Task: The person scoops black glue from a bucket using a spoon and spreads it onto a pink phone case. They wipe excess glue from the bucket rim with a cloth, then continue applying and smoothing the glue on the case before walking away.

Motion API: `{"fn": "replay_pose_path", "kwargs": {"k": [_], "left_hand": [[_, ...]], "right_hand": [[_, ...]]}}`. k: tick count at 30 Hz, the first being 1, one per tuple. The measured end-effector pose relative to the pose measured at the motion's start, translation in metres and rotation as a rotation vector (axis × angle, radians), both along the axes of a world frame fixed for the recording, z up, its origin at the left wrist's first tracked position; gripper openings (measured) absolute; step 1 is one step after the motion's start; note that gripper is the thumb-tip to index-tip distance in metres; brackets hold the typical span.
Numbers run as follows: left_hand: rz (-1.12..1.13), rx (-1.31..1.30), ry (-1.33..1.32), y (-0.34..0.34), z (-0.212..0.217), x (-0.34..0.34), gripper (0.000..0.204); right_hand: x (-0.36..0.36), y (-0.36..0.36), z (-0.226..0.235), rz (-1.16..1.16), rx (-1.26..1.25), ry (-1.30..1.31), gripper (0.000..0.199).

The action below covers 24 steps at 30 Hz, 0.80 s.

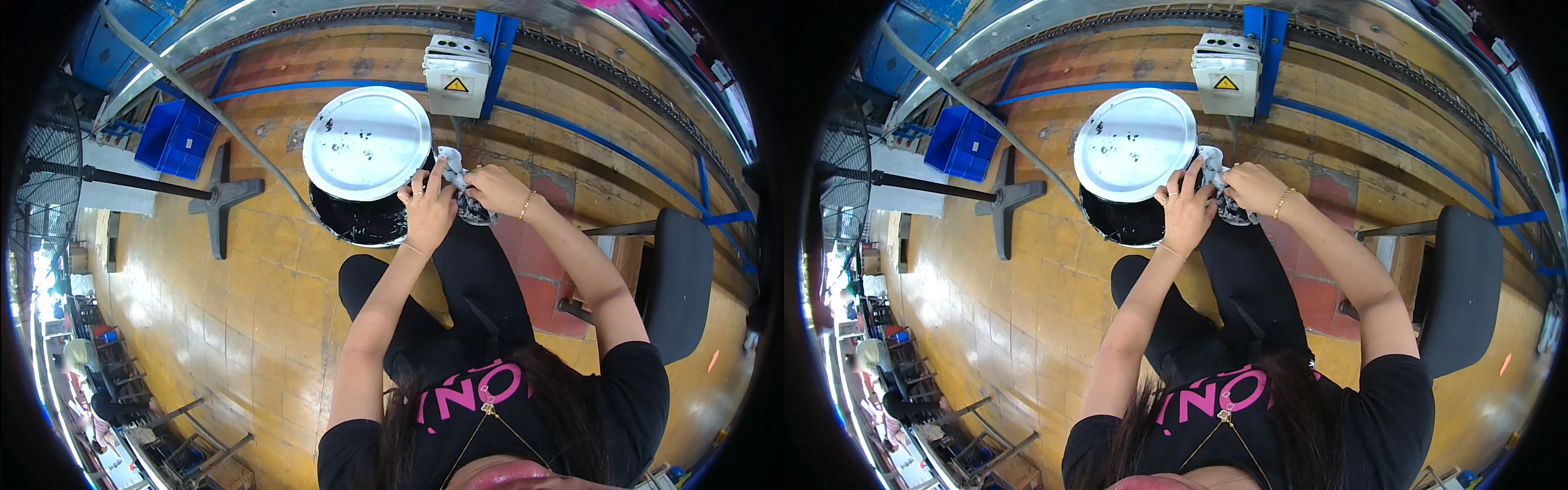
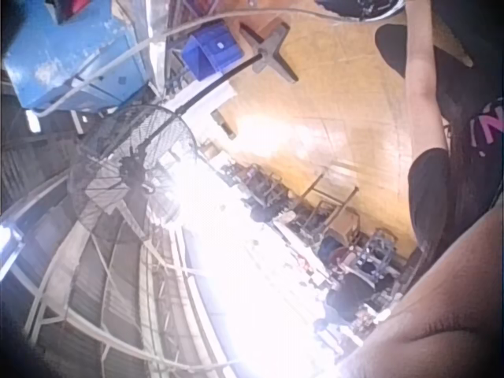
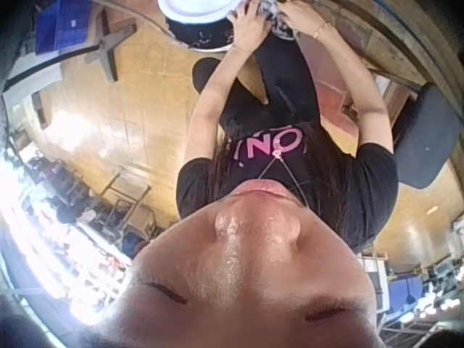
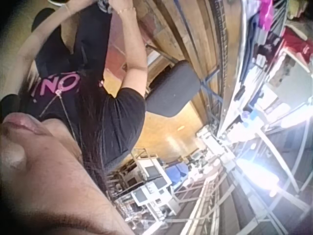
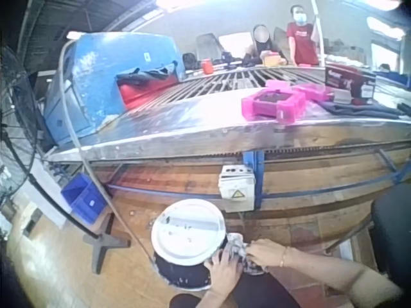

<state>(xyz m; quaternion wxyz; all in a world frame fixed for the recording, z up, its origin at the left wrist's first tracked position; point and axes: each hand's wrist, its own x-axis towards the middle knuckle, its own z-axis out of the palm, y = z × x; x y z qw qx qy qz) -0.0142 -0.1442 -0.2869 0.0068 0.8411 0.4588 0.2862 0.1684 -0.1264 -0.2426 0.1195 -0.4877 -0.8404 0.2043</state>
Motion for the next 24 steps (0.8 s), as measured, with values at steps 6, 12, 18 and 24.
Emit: {"fn": "replay_pose_path", "kwargs": {"k": [6,12,18,24], "left_hand": [[-0.053,-0.067,0.024,0.002,0.006,-0.003,0.022],[-0.069,-0.181,-0.033,0.0,0.012,-0.004,0.021],[-0.021,-0.134,-0.025,0.001,0.01,-0.001,0.018],[-0.038,-0.106,-0.042,0.002,0.004,-0.004,0.017]], "right_hand": [[0.001,-0.001,0.006,0.027,-0.024,-0.084,0.017],[0.003,0.0,0.011,0.11,0.027,-0.103,0.013],[0.002,0.004,0.019,0.184,-0.021,-0.181,0.012],[0.003,0.004,0.016,0.123,-0.065,-0.154,0.011]]}}
